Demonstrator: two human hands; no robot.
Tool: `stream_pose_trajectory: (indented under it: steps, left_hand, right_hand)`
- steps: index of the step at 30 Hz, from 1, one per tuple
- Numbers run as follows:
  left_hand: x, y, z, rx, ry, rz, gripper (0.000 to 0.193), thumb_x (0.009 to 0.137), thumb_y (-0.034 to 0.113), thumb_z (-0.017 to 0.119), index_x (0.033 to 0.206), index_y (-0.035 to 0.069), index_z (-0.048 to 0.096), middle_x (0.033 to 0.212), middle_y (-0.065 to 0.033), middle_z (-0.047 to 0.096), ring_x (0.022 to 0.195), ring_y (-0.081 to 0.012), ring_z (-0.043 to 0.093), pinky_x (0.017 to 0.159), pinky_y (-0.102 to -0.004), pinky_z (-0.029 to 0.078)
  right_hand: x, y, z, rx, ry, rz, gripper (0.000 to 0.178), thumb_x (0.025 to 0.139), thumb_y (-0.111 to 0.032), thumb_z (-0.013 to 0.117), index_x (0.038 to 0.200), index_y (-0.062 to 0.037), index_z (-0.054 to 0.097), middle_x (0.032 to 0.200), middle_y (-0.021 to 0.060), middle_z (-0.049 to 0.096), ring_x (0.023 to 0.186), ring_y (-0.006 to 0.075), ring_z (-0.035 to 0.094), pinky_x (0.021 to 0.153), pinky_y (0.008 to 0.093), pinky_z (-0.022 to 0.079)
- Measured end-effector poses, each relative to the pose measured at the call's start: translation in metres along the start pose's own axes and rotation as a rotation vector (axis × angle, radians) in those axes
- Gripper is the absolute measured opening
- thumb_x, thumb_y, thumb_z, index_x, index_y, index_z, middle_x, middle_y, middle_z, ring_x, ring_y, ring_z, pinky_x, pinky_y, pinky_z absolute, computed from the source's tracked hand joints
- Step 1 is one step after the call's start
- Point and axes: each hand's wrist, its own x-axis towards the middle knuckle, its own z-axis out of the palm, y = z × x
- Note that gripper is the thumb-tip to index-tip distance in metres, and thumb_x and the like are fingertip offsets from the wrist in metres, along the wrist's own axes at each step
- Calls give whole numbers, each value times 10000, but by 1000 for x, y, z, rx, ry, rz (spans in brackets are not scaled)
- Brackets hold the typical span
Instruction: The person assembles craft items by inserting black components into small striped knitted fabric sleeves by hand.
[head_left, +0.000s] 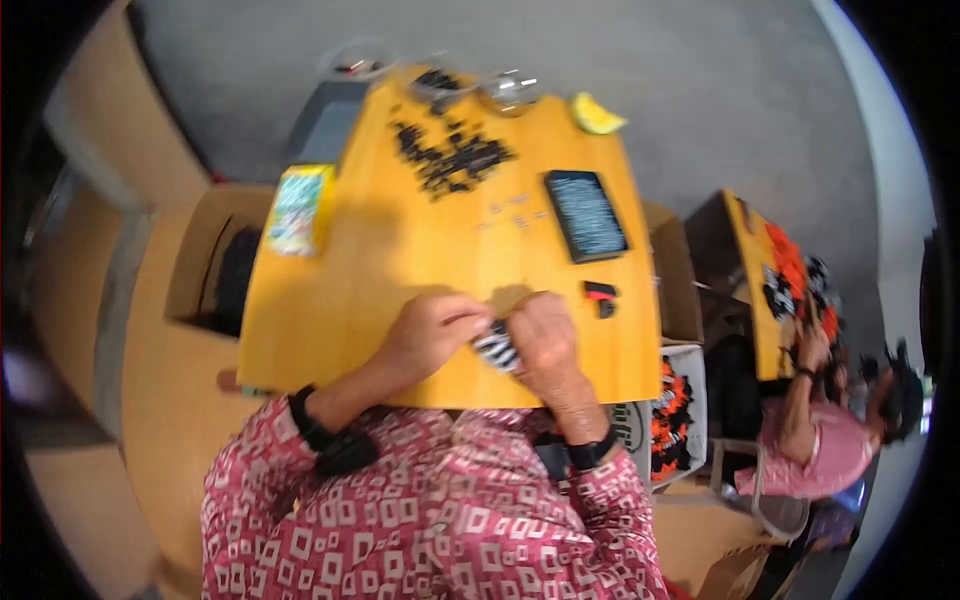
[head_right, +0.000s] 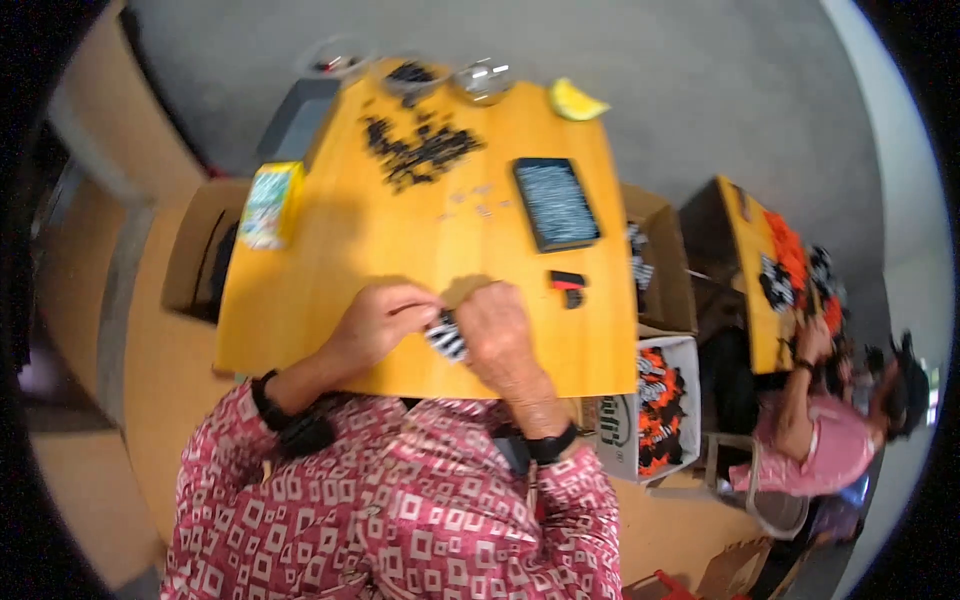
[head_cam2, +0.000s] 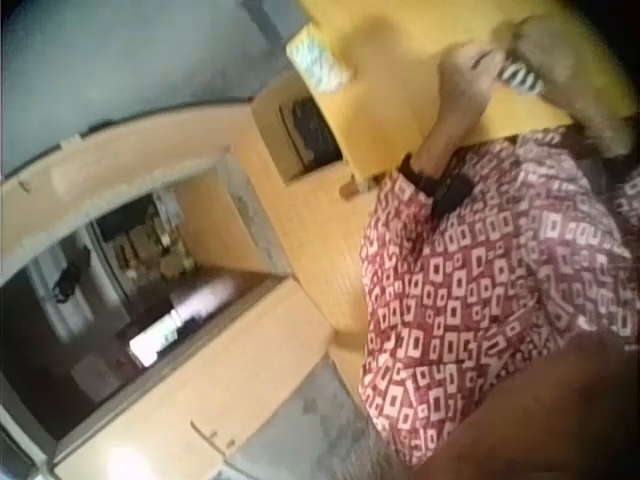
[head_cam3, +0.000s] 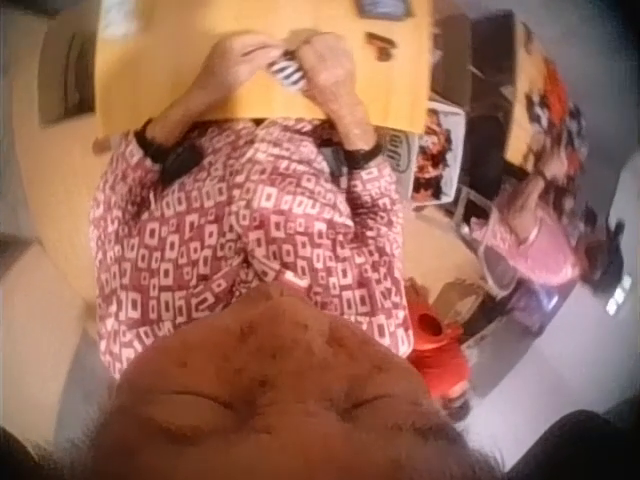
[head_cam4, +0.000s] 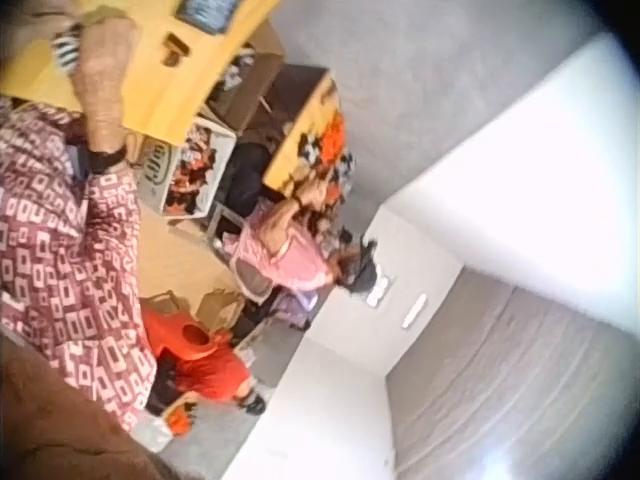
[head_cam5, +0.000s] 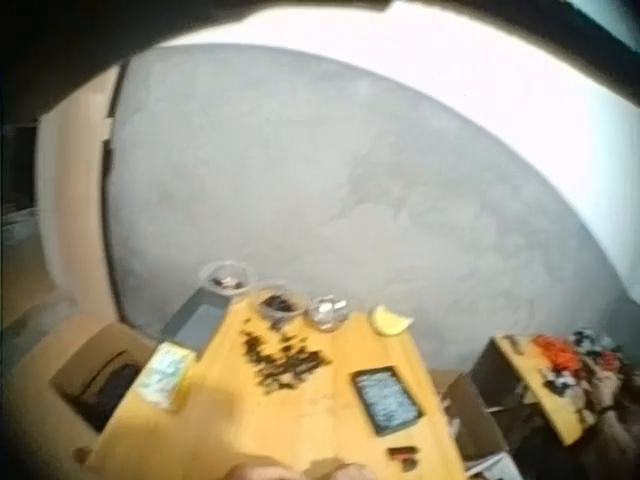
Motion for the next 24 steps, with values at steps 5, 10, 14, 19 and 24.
stream_pose_trajectory:
  steps: [5,10,14,19,24]
  left_hand:
    - [-4,3,-9,178,5,36,169,819,111,646,903,-33,670,829,-136,669,779,-214,647,712,-301,500]
    - [-11,7,-5,-179,-27,-87,194,876,81,602,1017,-47,641,919,-84,670,808,-157,625,730,-270,499]
    - [-6,9,-3,-28,40,1,226,918,77,555,1095,-52,611,970,-75,649,868,-137,598,778,-253,486]
    - [-5,2,0,-64,49,-8,259,959,132,514,1111,-59,600,1024,-80,637,926,-140,583,832,-258,467]
    - [-6,3,-1,-50,49,-3,282,973,157,493,1118,-66,588,1045,-93,626,958,-149,576,865,-265,456]
  right_hand:
    - [5,-11,7,37,59,-67,156,664,-91,591,787,-11,536,803,136,525,765,318,538,748,407,451]
    - [-3,-15,12,35,-35,35,125,709,-104,585,780,-16,531,814,132,536,791,287,577,754,391,461]
    - [-4,-10,36,21,-136,11,155,700,-148,607,784,-34,545,830,141,565,749,279,598,682,372,482]
    - [-2,-13,35,7,-93,36,170,713,-156,611,804,-20,565,789,121,581,709,284,608,634,372,494]
    - [2,-14,44,50,-261,182,241,697,-123,632,889,1,556,852,145,576,756,317,613,660,384,502]
